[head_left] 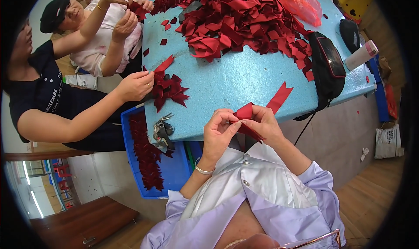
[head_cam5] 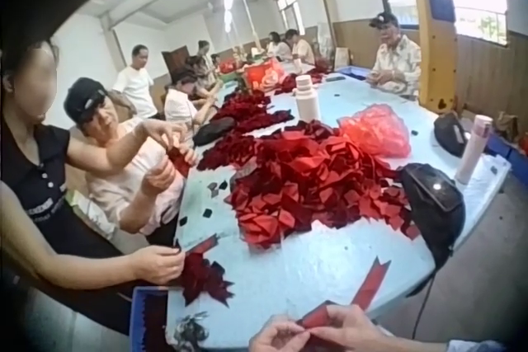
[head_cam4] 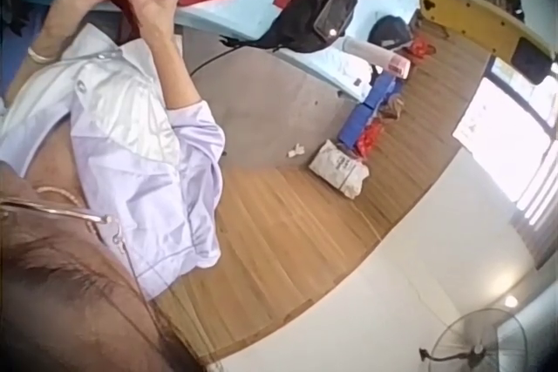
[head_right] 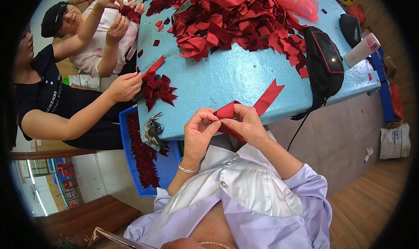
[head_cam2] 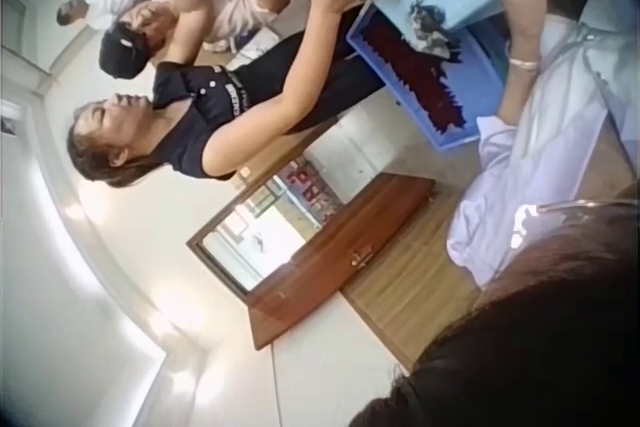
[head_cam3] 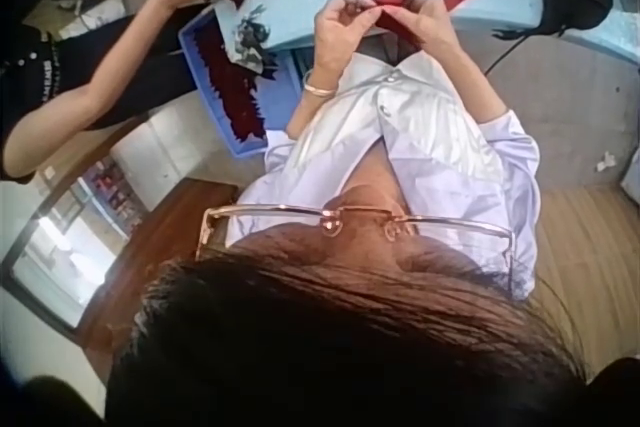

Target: The recorder is assembling small decorative flowers or bows from strips of red fabric.

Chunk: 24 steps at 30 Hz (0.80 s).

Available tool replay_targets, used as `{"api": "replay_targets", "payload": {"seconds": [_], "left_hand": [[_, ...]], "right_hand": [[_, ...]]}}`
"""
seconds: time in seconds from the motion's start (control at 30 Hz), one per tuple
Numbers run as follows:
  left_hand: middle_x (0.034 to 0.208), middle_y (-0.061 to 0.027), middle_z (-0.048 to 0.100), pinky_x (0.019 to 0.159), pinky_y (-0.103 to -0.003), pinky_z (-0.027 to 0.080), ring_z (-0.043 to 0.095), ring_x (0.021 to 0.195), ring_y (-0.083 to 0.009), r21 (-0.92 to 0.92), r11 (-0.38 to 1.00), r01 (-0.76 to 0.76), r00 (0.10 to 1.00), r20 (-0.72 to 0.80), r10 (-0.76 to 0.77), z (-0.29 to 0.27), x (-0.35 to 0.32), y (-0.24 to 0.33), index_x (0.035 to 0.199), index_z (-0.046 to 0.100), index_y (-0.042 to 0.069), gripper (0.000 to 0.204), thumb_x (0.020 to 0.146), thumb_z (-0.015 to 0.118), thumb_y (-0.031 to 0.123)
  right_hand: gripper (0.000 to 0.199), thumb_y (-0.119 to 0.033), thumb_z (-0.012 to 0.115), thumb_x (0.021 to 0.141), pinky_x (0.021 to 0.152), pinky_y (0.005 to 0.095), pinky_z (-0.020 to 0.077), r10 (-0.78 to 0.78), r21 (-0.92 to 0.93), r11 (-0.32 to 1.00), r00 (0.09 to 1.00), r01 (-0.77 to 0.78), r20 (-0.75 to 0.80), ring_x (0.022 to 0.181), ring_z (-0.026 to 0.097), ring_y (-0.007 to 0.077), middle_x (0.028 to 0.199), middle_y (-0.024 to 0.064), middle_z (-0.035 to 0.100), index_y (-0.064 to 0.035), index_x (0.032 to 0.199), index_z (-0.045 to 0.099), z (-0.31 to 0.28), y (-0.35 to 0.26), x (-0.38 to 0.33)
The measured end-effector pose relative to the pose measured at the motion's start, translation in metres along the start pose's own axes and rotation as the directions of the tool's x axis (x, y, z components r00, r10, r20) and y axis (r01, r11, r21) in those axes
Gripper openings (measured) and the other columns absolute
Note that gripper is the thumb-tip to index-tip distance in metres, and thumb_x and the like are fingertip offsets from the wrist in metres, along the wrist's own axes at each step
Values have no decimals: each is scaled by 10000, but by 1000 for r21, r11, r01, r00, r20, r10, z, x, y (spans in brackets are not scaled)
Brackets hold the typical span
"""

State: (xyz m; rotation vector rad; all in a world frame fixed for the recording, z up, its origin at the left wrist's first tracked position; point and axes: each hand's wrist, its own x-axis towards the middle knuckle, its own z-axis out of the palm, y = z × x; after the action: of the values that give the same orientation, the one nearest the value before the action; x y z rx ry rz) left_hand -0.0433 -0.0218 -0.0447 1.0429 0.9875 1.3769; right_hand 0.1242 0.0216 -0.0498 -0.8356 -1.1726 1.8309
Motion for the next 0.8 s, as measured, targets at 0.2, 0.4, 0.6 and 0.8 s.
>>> {"api": "replay_targets", "payload": {"seconds": [0.2, 0.4, 0.6, 0.8], "left_hand": [[1120, -77, 568, 831, -250, 504, 576, 946, -104, 110, 993, -44, 999, -19, 46, 4, -2, 10, 1017, 603, -10, 132, 895, 652, -19], [1149, -86, 569, 834, -274, 537, 602, 988, -128, 78, 994, 74, 996, -60, -70, 4, -5, 12, 1071, 601, -27, 152, 920, 612, -16], [1179, -100, 584, 827, -271, 558, 623, 1017, -149, -80, 980, 183, 983, 9, -183, 4, -2, 23, 1125, 583, -35, 197, 929, 593, -20], [1136, -91, 607, 865, -276, 550, 626, 1010, -143, -58, 986, 159, 987, 35, -157, 0, -2, 17, 1157, 569, -29, 249, 912, 609, -43]], "right_hand": [[168, -27, 673, 873, 783, 261, 523, -13, 44, 999, 999, 15, -40, 860, 638, 103, 948, 55, 688, 34, 1028, 650, 3, -4, -3], [164, -19, 674, 872, 778, 256, 526, -5, 15, 1000, 995, 7, -96, 863, 638, 103, 949, 56, 688, 31, 1026, 650, 8, -2, -4], [167, -23, 673, 876, 789, 262, 535, 15, 77, 997, 993, -6, -117, 872, 646, 110, 962, 64, 692, 34, 1032, 651, 9, -6, -6], [160, -13, 665, 882, 809, 279, 546, -20, -45, 999, 994, 15, -109, 885, 658, 125, 975, 76, 696, 39, 1033, 653, 5, -3, -5]]}}
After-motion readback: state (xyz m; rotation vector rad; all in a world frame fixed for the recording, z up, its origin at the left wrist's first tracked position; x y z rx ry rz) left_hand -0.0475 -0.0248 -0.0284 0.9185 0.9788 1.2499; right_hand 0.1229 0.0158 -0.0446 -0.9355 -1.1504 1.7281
